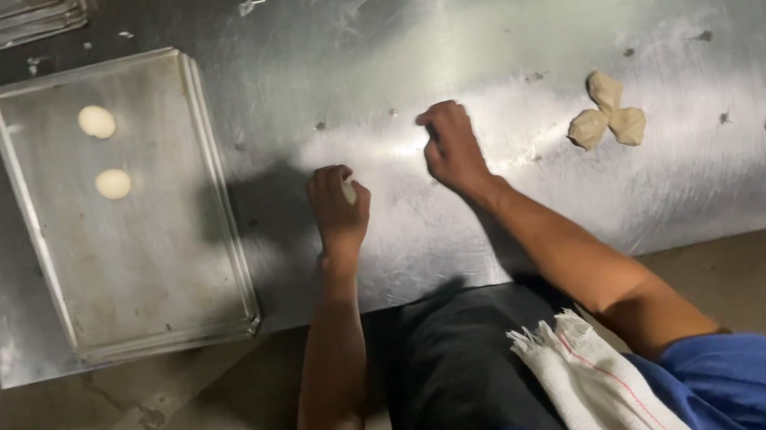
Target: Shaping pieces of dough into balls and placing them on a tray, followed by rolling a larger piece of dough.
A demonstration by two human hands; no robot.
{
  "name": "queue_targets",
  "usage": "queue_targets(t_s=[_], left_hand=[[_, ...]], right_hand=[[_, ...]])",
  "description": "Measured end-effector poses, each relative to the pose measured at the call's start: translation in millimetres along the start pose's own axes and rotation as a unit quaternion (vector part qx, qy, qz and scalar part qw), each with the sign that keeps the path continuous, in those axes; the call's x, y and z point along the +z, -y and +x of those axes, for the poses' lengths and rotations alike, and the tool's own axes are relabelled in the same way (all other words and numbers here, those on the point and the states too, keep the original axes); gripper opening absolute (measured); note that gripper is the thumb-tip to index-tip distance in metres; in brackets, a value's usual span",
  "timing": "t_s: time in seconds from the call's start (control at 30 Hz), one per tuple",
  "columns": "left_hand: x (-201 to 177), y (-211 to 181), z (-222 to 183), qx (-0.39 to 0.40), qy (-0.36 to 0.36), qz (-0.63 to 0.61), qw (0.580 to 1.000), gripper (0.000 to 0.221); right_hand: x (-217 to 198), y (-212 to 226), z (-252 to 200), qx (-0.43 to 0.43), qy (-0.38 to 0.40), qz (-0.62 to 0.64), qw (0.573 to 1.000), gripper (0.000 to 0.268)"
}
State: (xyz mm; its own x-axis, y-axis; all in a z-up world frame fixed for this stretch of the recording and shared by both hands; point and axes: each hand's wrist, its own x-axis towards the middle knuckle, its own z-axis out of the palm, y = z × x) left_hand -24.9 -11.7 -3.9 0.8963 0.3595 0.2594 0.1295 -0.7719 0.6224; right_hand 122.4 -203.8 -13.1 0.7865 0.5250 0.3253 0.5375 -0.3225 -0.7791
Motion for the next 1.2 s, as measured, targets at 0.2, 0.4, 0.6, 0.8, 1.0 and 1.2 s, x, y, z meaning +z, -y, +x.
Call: queue_targets(t_s=[0.2, 0.4, 0.6, 0.8, 1.0, 1.2], left_hand=[[-7, 46, -52, 0.046, 0.009, 0.018, 0.999, 0.018], [-22, 60, -68, -0.027, 0.005, 0.044, 0.999, 0.034], [-39, 16, -45, -0.091, 0.021, -0.110, 0.990, 0.053], [-63, 12, -55, -0.095, 0.042, 0.023, 0.994, 0.068], [-51, 18, -61, -0.105, 0.012, -0.020, 0.994, 0.053], [-56, 11, -51, -0.022, -0.047, -0.027, 0.998, 0.041]], right_hand=[[-49, 2, -37, -0.051, 0.121, -0.020, 0.991, 0.036], [-27, -18, -9, 0.109, -0.110, -0.113, 0.981, 0.025], [-30, -1, -52, 0.016, 0.082, -0.021, 0.996, 0.034], [-81, 40, -34, 0.011, 0.099, -0.052, 0.994, 0.043], [-72, 24, -51, 0.075, 0.104, -0.035, 0.991, 0.042], [-55, 13, -56, 0.093, 0.072, -0.061, 0.991, 0.042]])
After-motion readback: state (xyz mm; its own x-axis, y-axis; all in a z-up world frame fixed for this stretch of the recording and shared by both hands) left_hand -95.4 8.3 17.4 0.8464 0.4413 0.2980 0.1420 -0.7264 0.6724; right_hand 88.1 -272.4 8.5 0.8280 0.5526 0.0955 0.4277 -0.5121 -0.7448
